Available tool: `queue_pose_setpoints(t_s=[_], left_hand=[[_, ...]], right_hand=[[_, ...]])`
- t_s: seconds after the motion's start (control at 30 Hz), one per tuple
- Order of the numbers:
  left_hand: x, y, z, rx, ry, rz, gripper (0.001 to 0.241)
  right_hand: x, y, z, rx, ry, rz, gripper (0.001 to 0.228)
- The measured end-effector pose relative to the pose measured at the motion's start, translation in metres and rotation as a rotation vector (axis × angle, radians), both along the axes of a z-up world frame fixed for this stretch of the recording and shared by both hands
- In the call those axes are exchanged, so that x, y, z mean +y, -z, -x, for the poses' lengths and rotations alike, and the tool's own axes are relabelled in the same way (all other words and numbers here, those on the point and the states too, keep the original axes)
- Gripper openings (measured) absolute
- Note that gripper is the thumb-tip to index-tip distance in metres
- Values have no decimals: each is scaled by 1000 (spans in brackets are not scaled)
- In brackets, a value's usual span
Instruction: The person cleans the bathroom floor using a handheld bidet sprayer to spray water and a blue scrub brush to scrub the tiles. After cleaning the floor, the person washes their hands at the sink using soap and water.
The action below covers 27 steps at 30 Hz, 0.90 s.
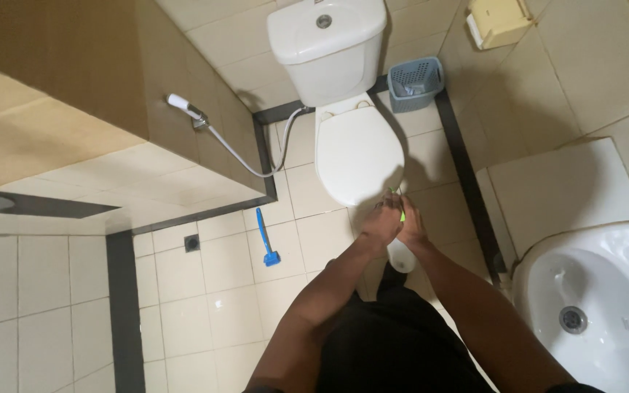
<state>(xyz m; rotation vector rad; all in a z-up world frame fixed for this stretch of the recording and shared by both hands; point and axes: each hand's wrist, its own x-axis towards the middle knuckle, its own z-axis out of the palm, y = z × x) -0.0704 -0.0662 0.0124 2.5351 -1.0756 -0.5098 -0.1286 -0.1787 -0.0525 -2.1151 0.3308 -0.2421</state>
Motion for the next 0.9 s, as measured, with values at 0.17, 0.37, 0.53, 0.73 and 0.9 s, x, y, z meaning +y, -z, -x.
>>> queue_pose_setpoints(t_s=[0.17, 0.37, 0.53, 0.73, 0.9], left_hand=[[-5, 12, -1, 67, 8, -33, 77], [-5, -4, -5, 104, 22, -153, 76], [3, -28, -2, 38, -23, -127, 78], [14, 36, -9, -49, -91, -48, 68], [30, 1, -12, 6, -122, -73, 73]], right_hand=[[2, -23, -2, 86, 2, -72, 48], [-8, 19, -8, -104, -43, 43, 63], [-5, 12, -15, 174, -100, -46, 71], [5, 21, -23, 250, -86, -3, 67], [14, 47, -35, 138, -193, 31, 82]])
